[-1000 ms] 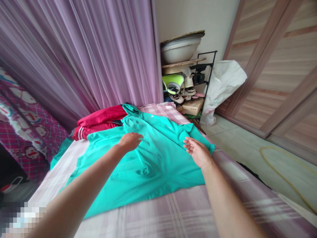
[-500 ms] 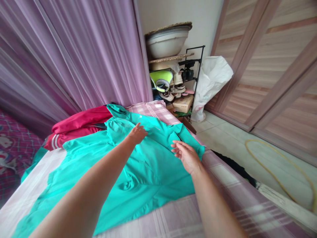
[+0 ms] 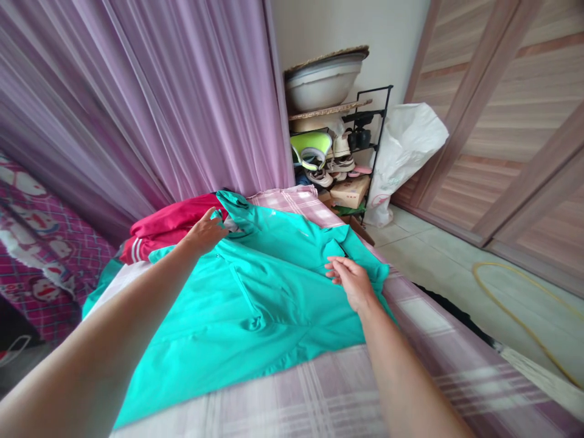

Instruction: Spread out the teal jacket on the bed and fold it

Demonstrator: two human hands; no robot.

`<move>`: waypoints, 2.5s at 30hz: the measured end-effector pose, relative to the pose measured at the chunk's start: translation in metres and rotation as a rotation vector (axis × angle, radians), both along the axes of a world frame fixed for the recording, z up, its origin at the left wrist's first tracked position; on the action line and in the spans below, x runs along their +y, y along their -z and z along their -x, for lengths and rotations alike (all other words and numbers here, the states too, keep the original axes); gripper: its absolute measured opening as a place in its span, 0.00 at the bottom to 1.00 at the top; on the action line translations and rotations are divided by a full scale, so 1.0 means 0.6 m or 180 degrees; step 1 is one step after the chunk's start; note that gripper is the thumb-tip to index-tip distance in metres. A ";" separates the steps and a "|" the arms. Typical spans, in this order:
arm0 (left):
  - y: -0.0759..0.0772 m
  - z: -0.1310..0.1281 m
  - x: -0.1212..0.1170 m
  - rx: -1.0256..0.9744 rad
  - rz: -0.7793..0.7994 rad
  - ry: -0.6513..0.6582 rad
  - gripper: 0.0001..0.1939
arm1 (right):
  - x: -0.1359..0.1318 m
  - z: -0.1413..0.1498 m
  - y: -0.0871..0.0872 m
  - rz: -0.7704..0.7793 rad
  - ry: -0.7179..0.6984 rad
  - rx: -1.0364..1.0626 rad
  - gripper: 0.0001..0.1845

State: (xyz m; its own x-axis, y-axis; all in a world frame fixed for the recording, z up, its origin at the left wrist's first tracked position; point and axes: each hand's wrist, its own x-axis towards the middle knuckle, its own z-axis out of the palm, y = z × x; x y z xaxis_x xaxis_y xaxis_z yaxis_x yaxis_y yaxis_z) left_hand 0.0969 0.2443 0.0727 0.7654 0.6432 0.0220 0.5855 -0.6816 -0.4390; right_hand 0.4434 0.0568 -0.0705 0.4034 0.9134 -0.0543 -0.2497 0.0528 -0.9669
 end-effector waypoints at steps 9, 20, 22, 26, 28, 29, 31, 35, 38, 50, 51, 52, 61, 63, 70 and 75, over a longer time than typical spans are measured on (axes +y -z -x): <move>0.000 0.110 -0.085 -0.0503 -0.0425 -0.0590 0.10 | -0.004 0.001 0.000 -0.0090 -0.0309 -0.0556 0.21; 0.047 0.222 -0.262 -0.0748 -0.0583 -0.0966 0.15 | -0.041 0.004 -0.003 -0.0156 -0.0826 -0.3672 0.24; 0.074 0.236 -0.292 -0.0958 -0.0748 -0.0855 0.16 | -0.045 -0.001 0.003 -0.0174 -0.0685 -0.3691 0.22; 0.125 0.257 -0.334 -0.1137 -0.1050 -0.1002 0.18 | -0.068 -0.015 0.017 -0.0259 -0.0167 -0.3823 0.17; 0.142 0.266 -0.341 -0.1104 -0.0977 -0.1337 0.18 | -0.081 -0.021 0.024 -0.0209 0.0086 -0.3916 0.16; 0.147 0.270 -0.340 -0.1096 -0.0886 -0.1519 0.18 | -0.087 -0.024 0.027 -0.0177 0.0175 -0.3961 0.15; 0.149 0.275 -0.335 -0.1143 -0.0647 -0.1809 0.18 | -0.096 -0.029 0.033 -0.0133 0.0289 -0.4008 0.15; 0.120 0.275 -0.329 -0.1437 -0.0588 -0.1947 0.18 | -0.105 -0.033 0.041 -0.0035 0.0438 -0.3846 0.16; 0.094 0.285 -0.350 -0.1695 -0.0953 -0.1635 0.18 | -0.110 -0.032 0.042 -0.0032 0.0602 -0.3657 0.16; 0.213 0.342 -0.503 -0.1722 -0.0785 -0.1569 0.18 | -0.157 -0.014 0.032 -0.0784 0.1301 -0.3878 0.14; 0.213 0.340 -0.504 -0.1695 -0.0741 -0.1624 0.18 | -0.160 -0.016 0.033 -0.0807 0.1289 -0.3971 0.14; 0.211 0.338 -0.503 -0.1657 -0.0694 -0.1682 0.18 | -0.162 -0.017 0.035 -0.0802 0.1254 -0.4071 0.14; 0.189 0.333 -0.502 -0.1508 0.0084 -0.2303 0.25 | -0.170 -0.030 0.056 -0.0271 0.0873 -0.4788 0.15; 0.177 0.332 -0.503 -0.1643 0.0188 -0.2299 0.25 | -0.170 -0.030 0.050 -0.0444 0.0945 -0.4780 0.16; 0.153 0.270 -0.449 -0.1918 -0.0093 -0.2158 0.24 | -0.140 0.130 -0.048 -0.0740 0.0348 -0.4726 0.22; 0.180 0.184 -0.415 -0.1603 0.0210 -0.2785 0.32 | -0.105 0.309 -0.088 -0.0450 -0.1042 -0.5018 0.27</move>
State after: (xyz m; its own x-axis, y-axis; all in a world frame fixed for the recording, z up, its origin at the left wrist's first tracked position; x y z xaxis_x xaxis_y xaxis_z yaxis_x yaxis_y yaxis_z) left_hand -0.0134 -0.0049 -0.0355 -0.0641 0.9856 0.1566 0.9979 0.0617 0.0201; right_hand 0.2578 -0.0061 -0.0174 -0.2294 0.9286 0.2918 0.9182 0.3059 -0.2516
